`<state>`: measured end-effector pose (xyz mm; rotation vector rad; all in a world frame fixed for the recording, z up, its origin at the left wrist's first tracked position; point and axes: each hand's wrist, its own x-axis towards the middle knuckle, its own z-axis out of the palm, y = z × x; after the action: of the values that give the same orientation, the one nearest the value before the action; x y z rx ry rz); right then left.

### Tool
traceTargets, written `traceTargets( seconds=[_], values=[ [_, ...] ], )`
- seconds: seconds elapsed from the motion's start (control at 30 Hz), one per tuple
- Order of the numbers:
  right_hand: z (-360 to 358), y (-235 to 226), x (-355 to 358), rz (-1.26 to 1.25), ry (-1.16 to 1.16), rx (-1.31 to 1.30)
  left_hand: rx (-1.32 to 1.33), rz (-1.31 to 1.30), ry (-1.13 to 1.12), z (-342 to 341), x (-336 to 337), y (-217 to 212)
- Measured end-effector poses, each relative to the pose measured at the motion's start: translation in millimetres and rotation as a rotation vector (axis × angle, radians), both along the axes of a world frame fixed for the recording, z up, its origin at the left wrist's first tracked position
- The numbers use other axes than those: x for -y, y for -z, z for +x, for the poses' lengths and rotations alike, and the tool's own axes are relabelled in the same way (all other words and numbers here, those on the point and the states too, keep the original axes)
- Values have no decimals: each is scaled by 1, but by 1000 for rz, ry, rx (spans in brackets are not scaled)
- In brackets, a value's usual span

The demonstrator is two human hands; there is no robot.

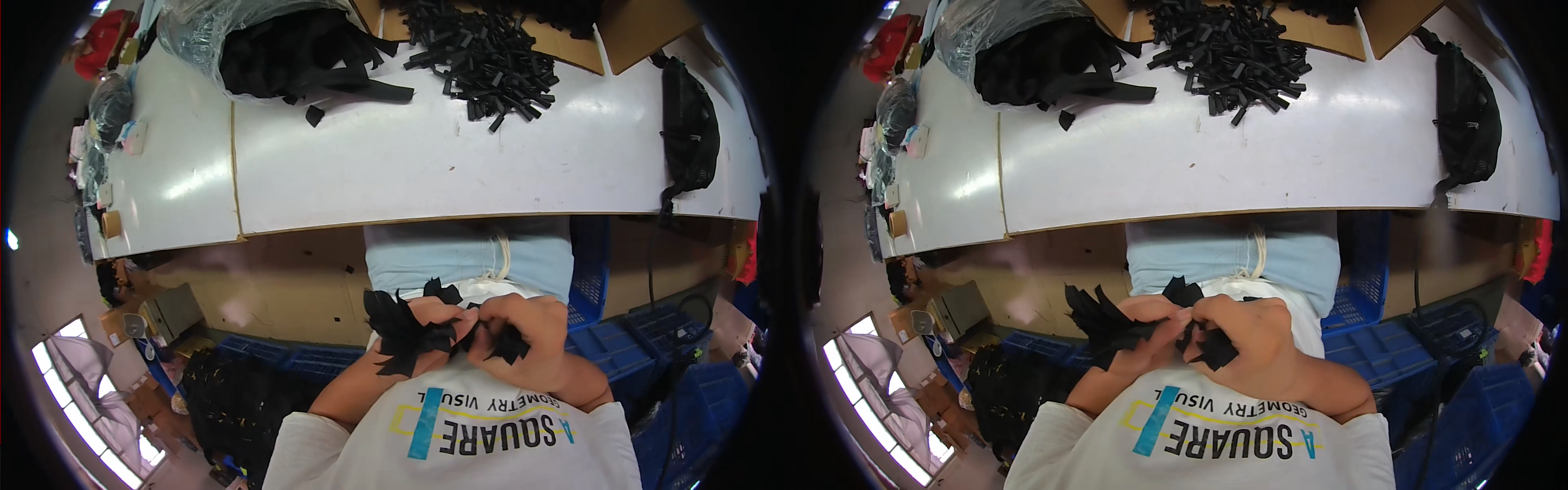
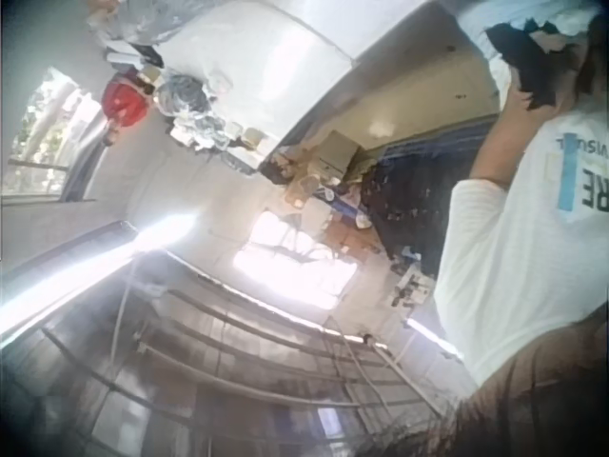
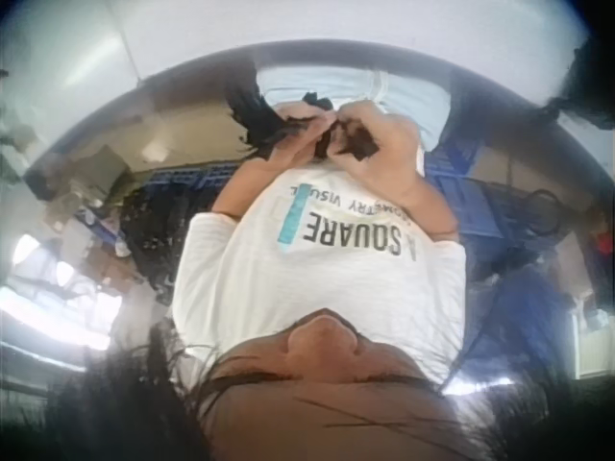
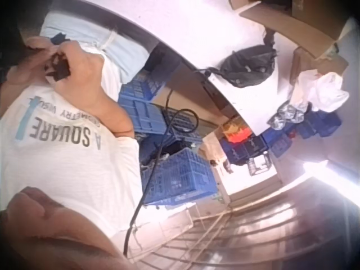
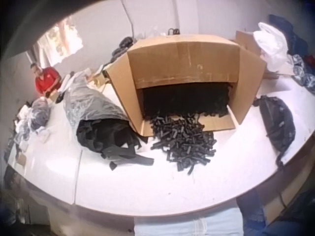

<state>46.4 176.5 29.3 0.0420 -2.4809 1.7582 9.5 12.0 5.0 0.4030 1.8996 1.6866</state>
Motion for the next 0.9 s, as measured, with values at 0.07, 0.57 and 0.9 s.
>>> traceTargets(
  seconds=[0.07,0.57,0.9],
  values=[
    [1,0,-3,-25,-39,54,-8,-45,54,-3,0,-1],
    [0,4,-5,-329,24,326,-116,-47,135,-6,1,4],
    [-4,8,-14,-563,-115,391,447,265,-183,13,12,20]
  ],
)
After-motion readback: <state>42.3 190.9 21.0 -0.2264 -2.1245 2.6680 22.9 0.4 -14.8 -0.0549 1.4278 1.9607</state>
